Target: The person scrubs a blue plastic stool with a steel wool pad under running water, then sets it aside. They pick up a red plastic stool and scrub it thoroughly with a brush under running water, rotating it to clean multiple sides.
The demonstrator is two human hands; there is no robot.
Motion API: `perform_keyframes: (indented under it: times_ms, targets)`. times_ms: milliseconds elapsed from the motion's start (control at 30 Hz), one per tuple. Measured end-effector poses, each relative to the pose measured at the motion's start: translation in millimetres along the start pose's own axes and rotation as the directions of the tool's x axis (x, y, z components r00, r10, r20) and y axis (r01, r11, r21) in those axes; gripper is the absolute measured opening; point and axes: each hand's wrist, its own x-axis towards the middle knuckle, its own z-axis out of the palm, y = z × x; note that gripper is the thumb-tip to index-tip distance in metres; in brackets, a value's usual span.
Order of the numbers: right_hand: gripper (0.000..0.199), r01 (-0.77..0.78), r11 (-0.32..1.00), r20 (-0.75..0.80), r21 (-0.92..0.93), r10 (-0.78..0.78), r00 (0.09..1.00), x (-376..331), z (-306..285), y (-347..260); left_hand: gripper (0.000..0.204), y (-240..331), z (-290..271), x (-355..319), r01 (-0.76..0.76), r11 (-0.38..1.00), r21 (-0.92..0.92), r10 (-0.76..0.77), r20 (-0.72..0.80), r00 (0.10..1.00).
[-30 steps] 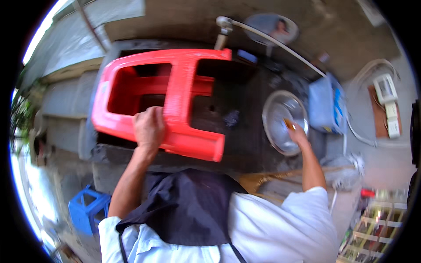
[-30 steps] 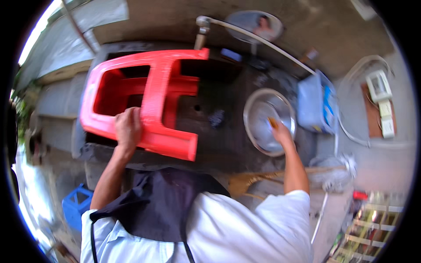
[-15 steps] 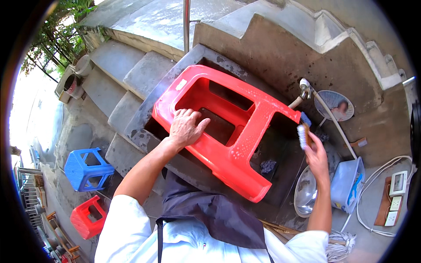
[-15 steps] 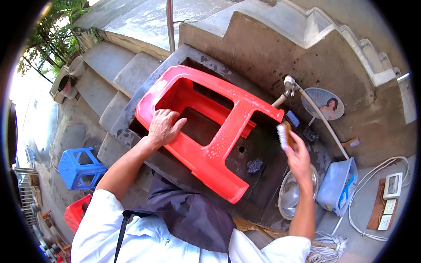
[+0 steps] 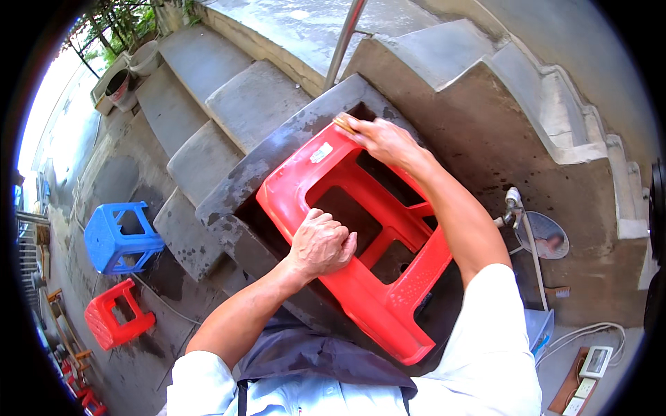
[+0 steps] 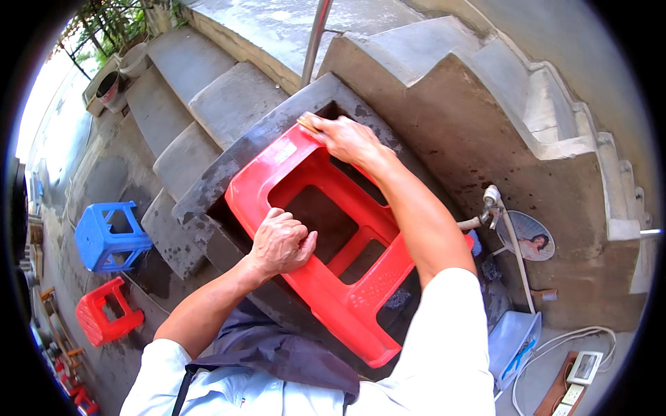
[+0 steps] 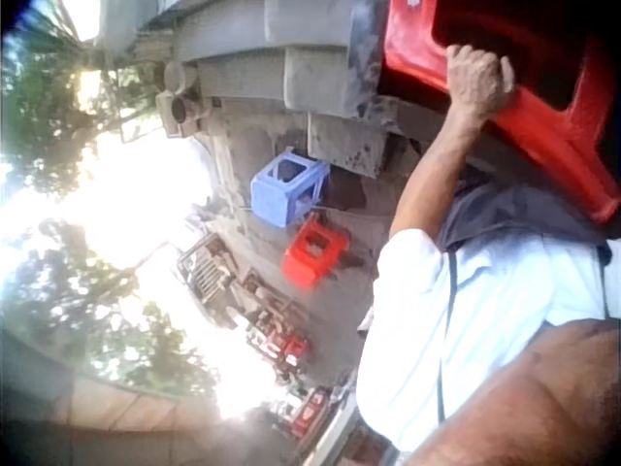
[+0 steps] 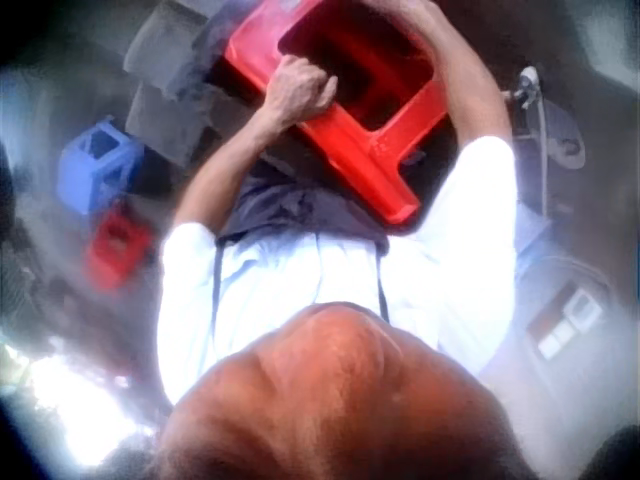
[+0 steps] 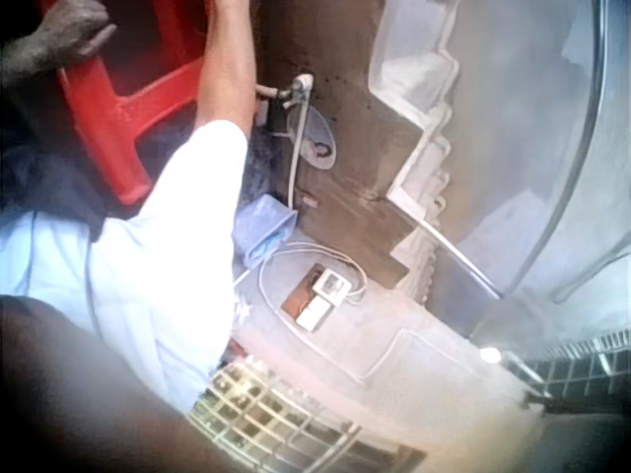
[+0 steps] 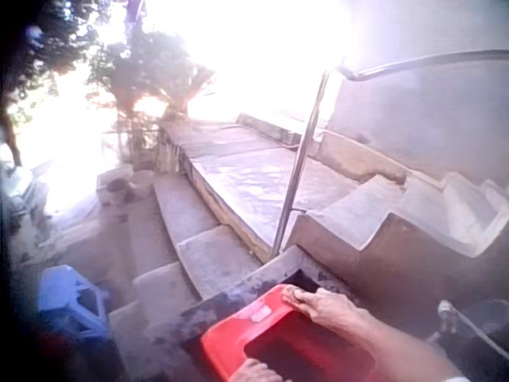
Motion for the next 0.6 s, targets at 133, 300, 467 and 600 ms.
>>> perform_keyframes:
  times_ms: [133, 300, 467, 600]
  targets:
    - [0.036, 0.048, 0.999, -0.178, 0.004, -0.046, 0.983, -6.0, 20.6, -3.1, 0.036, -5.0, -3.5, -1.4, 0.014, 1.000, 0.012, -0.014, 0.013, 1.000]
    - [0.042, -0.208, 0.977, -0.069, 0.039, 0.210, 0.975, -169.1, -22.7, 48.9, 0.035, -4.0, -0.6, -0.7, 0.015, 0.999, -0.036, -0.016, -0.017, 1.000]
    - [0.043, -0.258, 0.964, -0.072, 0.059, 0.261, 0.963, -201.5, -28.7, 68.7, 0.033, -3.2, -0.2, -1.2, 0.027, 0.999, -0.036, -0.028, -0.028, 0.999]
    - [0.042, -0.062, 0.987, -0.084, 0.146, 0.075, 0.994, -84.8, -3.2, 47.6, 0.031, -1.8, -0.1, -1.8, 0.024, 0.998, -0.052, -0.026, -0.043, 0.999]
